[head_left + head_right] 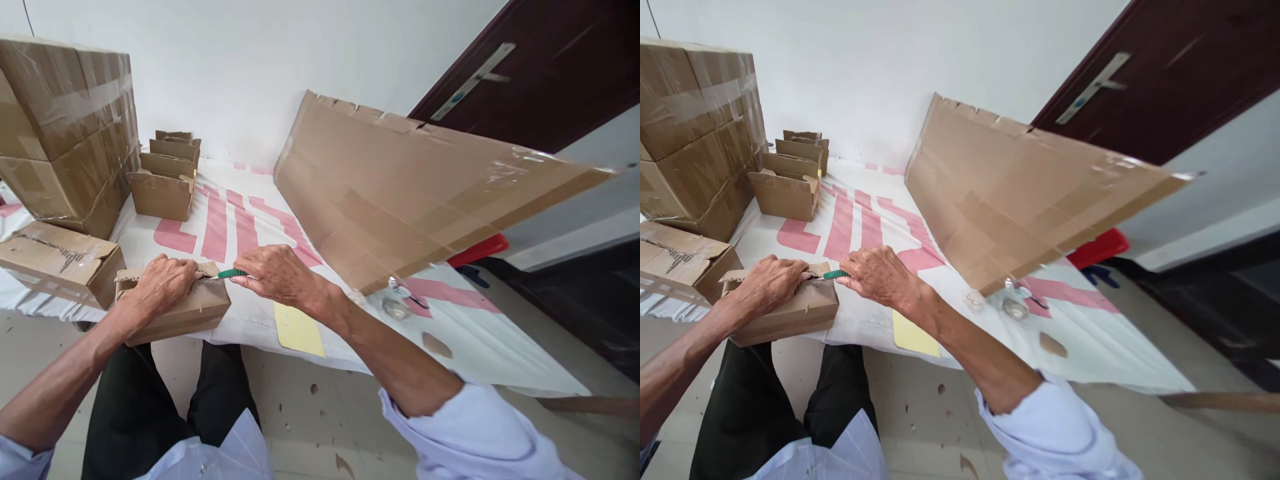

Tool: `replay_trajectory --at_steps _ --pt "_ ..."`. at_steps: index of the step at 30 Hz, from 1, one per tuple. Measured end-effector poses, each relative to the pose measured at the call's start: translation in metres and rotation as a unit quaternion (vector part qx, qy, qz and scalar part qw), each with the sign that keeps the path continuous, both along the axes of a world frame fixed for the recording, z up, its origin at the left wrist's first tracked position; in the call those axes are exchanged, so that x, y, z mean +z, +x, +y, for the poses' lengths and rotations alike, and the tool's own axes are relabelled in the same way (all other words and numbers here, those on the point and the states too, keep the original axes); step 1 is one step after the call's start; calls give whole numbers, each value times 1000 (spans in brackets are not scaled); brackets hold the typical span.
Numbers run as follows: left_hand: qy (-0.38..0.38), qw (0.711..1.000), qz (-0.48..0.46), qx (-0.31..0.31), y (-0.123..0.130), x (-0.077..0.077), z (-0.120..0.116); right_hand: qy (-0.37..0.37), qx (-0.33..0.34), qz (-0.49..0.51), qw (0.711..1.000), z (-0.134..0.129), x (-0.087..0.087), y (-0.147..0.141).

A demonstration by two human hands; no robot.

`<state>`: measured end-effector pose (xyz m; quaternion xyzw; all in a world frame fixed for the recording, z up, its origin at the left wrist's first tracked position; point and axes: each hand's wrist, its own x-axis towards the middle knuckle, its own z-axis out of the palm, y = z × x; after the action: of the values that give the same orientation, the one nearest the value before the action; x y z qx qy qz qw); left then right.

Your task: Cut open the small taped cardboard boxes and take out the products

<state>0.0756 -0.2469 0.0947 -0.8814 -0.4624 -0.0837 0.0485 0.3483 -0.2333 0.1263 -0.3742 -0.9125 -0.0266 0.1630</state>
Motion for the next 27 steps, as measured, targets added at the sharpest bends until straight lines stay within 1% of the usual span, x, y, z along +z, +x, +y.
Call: replay_trajectory --at_steps 3,7,8,10,12,14,15,17,20,21,22,23,24,25,27 --pt "-6 1000 14 10 2 3 -1 2 -4 -12 1000 4 1 -10" --pt "-9 1000 19 14 3 4 -2 16 3 -18 1000 7 -5 -16" --pt "-9 1000 25 15 3 4 -3 23 3 -15 1000 8 -7 -12" --pt "-10 999 39 15 3 5 -4 28 -7 2 1000 10 -9 4" --pt "-14 999 44 15 5 6 -6 18 -32 21 999 12 -12 28" --pt "-21 999 41 17 7 8 -8 14 -73 15 997 11 -19 50" --pt "-24 999 37 18 8 9 -9 12 -95 5 995 9 -27 57" --pt "-26 999 30 22 10 11 -11 -4 -138 -13 990 3 -53 58" --pt "-15 999 30 19 9 10 -13 -62 -193 -4 979 -4 -105 37" --pt "-8 999 32 15 8 9 -13 -78 -201 11 976 -5 -120 28" --pt "-2 999 33 10 7 8 -13 -88 -197 39 976 -5 -131 20" --pt "5 999 34 5 6 6 -13 -93 -183 81 975 -4 -138 13" --pt "12 999 35 1 5 5 -13 -97 -158 135 973 -3 -139 6" --pt "17 999 35 -2 4 4 -13 -101 -124 195 968 -2 -136 1" --pt "24 999 33 -3 4 3 -13 -108 -44 295 948 0 -119 -6"
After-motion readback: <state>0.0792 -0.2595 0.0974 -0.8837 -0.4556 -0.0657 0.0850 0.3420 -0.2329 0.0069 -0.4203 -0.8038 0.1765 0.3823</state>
